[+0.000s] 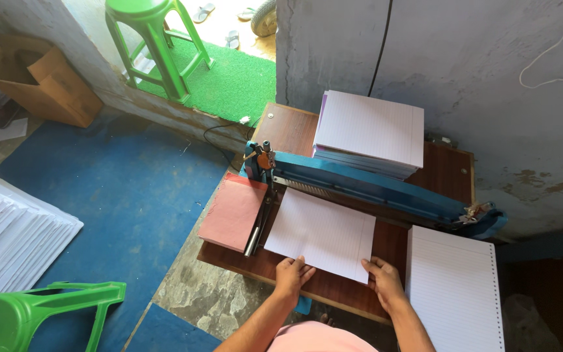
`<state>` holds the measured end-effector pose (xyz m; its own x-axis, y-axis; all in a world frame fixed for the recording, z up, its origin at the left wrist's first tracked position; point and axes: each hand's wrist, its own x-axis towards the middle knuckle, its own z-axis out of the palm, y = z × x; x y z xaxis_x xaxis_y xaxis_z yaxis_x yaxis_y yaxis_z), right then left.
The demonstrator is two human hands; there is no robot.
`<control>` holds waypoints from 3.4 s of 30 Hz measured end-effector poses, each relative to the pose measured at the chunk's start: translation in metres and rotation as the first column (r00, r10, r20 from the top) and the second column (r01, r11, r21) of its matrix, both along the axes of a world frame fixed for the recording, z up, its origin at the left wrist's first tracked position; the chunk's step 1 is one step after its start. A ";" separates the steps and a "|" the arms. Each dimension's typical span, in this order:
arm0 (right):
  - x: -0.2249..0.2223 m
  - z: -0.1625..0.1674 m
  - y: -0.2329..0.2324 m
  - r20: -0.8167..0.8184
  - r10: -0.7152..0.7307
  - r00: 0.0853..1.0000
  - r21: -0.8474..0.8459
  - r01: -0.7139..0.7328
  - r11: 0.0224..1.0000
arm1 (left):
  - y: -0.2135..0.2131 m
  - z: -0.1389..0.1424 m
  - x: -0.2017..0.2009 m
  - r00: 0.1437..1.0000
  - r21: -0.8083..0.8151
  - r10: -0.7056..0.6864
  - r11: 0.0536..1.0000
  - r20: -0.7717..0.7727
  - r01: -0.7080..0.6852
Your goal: The person repeatedly takes lined paper sheets and inserts them into a blue manual binding machine, then removes the bound sheets and stacks them. The person also handles a printed cover sheet and places it on the machine.
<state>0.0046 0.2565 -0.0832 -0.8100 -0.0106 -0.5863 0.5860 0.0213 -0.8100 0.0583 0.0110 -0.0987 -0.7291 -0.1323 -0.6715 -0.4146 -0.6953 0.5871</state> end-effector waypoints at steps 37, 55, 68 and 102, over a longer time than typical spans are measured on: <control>-0.023 0.015 -0.023 0.079 -0.083 0.993 0.052 0.079 0.995 | -0.017 0.016 -0.042 0.998 0.090 0.049 0.995 0.043 -0.053; -0.026 0.028 -0.036 0.049 -0.073 0.996 0.086 0.068 0.994 | -0.049 0.025 -0.041 0.991 0.308 -0.037 0.951 0.131 -0.005; -0.023 0.045 -0.051 -0.009 -0.091 0.996 0.132 0.092 0.987 | -0.058 0.026 -0.027 0.997 0.444 0.010 0.895 0.077 -0.043; -0.029 0.042 -0.047 -0.009 -0.081 0.997 0.228 0.081 0.970 | -0.051 0.016 -0.022 0.998 0.331 0.017 0.943 0.065 -0.037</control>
<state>-0.0243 0.2095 -0.0411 -0.8027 0.1892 -0.5656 0.5934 0.1581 -0.7892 0.0367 -0.0398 -0.0830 -0.6852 0.0863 -0.7232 -0.4203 -0.8578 0.2959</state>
